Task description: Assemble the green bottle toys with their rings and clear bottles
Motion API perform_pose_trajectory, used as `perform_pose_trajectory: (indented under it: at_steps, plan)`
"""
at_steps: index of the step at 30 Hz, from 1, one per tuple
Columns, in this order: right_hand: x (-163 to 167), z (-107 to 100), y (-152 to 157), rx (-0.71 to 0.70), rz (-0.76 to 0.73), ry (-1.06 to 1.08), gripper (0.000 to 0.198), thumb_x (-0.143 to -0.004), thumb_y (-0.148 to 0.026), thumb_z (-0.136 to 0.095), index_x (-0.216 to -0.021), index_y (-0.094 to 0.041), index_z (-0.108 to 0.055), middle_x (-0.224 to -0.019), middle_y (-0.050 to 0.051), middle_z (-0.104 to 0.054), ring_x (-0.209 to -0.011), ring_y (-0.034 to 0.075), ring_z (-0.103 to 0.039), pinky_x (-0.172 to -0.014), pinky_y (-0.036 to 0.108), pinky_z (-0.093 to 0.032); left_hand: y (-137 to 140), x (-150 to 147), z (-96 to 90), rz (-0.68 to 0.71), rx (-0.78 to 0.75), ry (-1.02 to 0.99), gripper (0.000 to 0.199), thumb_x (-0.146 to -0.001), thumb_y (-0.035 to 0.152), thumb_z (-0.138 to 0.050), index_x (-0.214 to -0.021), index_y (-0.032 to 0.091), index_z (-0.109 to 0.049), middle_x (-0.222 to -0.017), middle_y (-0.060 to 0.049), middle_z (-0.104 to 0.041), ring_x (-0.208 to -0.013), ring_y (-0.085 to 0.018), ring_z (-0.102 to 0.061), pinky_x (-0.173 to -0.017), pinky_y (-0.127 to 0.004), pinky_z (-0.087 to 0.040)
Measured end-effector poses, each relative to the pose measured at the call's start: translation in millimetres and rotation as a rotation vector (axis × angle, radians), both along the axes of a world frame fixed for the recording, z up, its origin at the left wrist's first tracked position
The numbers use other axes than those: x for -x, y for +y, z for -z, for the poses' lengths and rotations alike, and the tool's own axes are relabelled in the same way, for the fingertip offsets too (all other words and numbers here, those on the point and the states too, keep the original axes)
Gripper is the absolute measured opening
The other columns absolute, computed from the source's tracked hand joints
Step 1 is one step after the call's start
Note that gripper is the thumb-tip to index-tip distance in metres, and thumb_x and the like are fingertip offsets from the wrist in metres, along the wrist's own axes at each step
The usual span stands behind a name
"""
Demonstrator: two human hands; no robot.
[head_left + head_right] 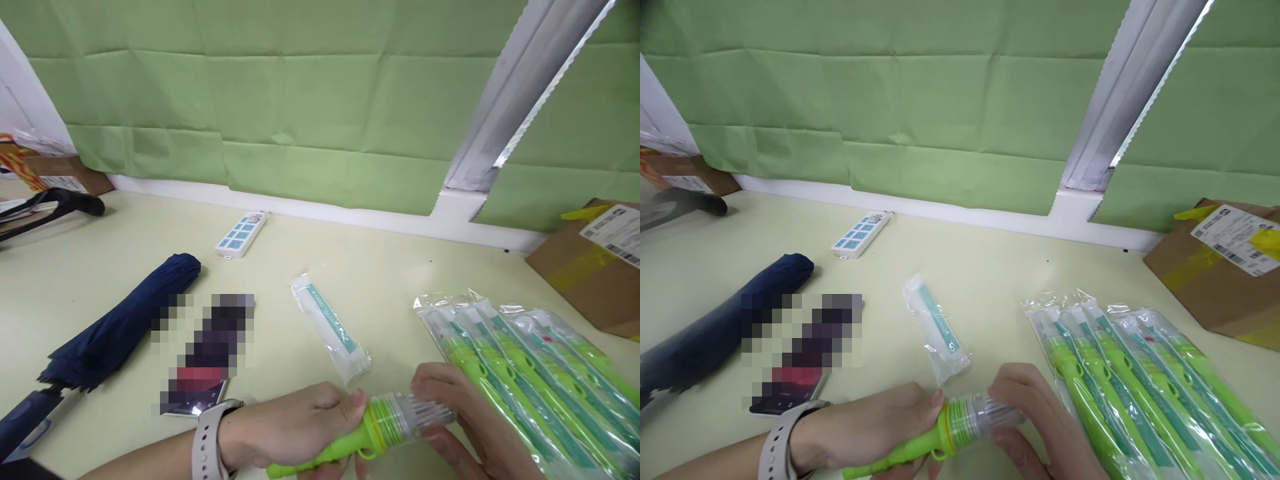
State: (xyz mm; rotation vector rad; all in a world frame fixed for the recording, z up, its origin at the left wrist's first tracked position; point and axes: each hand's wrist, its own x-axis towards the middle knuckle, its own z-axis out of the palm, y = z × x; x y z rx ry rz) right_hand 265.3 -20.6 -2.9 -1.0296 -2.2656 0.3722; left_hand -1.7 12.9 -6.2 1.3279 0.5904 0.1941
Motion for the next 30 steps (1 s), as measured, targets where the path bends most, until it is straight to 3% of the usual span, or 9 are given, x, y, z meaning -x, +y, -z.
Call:
perform_pose_trajectory:
  at_steps: [5,9,12,17,20,23,26,30]
  plan:
    - [5,3,2,0.085,0.02,0.184,0.032,-0.094,-0.015,-0.057,-0.121,-0.03,-0.052,-0.125,0.005,-0.055,-0.122,0.015,-0.057,-0.098,0.016,-0.052,-3,-4,-1.1,-0.112,-0.035,0.026,0.073,-0.097,0.074,-0.019,-0.097,0.014,-0.062,-0.054,0.005,-0.05,-0.035,-0.007,-0.04,-0.036,-0.017,-0.033]
    - [8,10,1,0.177,0.058,0.309,0.043,-0.096,-0.023,-0.058,-0.136,-0.033,-0.049,-0.142,0.007,-0.05,-0.134,0.019,-0.052,-0.1,0.021,-0.052,-13,-7,-10.5,-0.256,-0.305,0.188,0.052,-0.099,0.065,-0.036,-0.103,0.017,-0.058,-0.067,0.003,-0.053,-0.051,-0.01,-0.048,-0.046,-0.021,-0.04]
    - [8,16,1,0.322,0.132,0.405,0.043,-0.095,-0.032,-0.062,-0.136,-0.041,-0.05,-0.131,0.004,-0.062,-0.115,0.019,-0.067,-0.088,0.019,-0.058,-20,-9,-19.2,-0.294,-0.534,0.344,0.04,-0.097,0.056,-0.047,-0.108,0.022,-0.062,-0.08,-0.001,-0.059,-0.068,-0.015,-0.055,-0.059,-0.026,-0.045]
    - [8,16,2,0.496,0.193,0.509,0.028,-0.089,-0.035,-0.071,-0.116,-0.042,-0.066,-0.102,0.0,-0.075,-0.082,0.018,-0.074,-0.069,0.019,-0.061,-25,-11,-27.2,-0.238,-0.644,0.526,0.05,-0.086,0.055,-0.06,-0.125,0.025,-0.06,-0.081,-0.004,-0.063,-0.061,-0.018,-0.056,-0.044,-0.023,-0.037]
    - [8,11,3,0.497,0.212,0.488,0.023,-0.085,-0.036,-0.074,-0.108,-0.037,-0.071,-0.1,0.002,-0.077,-0.081,0.02,-0.076,-0.068,0.021,-0.062,-25,-13,-23.7,-0.263,-0.81,0.542,0.048,-0.086,0.049,-0.061,-0.126,0.022,-0.061,-0.08,-0.005,-0.067,-0.058,-0.019,-0.058,-0.041,-0.024,-0.037]
    - [16,4,6,0.431,0.308,0.49,0.03,-0.079,-0.044,-0.078,-0.105,-0.031,-0.074,-0.095,0.006,-0.078,-0.081,0.025,-0.076,-0.065,0.026,-0.064,-25,-14,-17.5,-0.284,-0.941,0.522,0.042,-0.087,0.042,-0.062,-0.124,0.021,-0.062,-0.079,-0.005,-0.071,-0.057,-0.02,-0.062,-0.043,-0.026,-0.043]
    - [31,-3,10,0.319,0.43,0.494,0.043,-0.07,-0.055,-0.08,-0.103,-0.028,-0.075,-0.086,0.007,-0.077,-0.079,0.028,-0.075,-0.063,0.03,-0.063,-26,-14,-13.4,-0.327,-1.021,0.505,0.04,-0.087,0.039,-0.064,-0.122,0.021,-0.062,-0.08,-0.005,-0.073,-0.059,-0.022,-0.065,-0.045,-0.027,-0.048]
    - [44,-8,14,0.274,0.445,0.463,0.048,-0.066,-0.06,-0.08,-0.102,-0.028,-0.075,-0.083,0.007,-0.076,-0.08,0.029,-0.073,-0.064,0.031,-0.063,-27,-15,-11.5,-0.371,-1.065,0.509,0.039,-0.086,0.038,-0.065,-0.121,0.021,-0.062,-0.078,-0.005,-0.074,-0.059,-0.024,-0.069,-0.043,-0.027,-0.049]
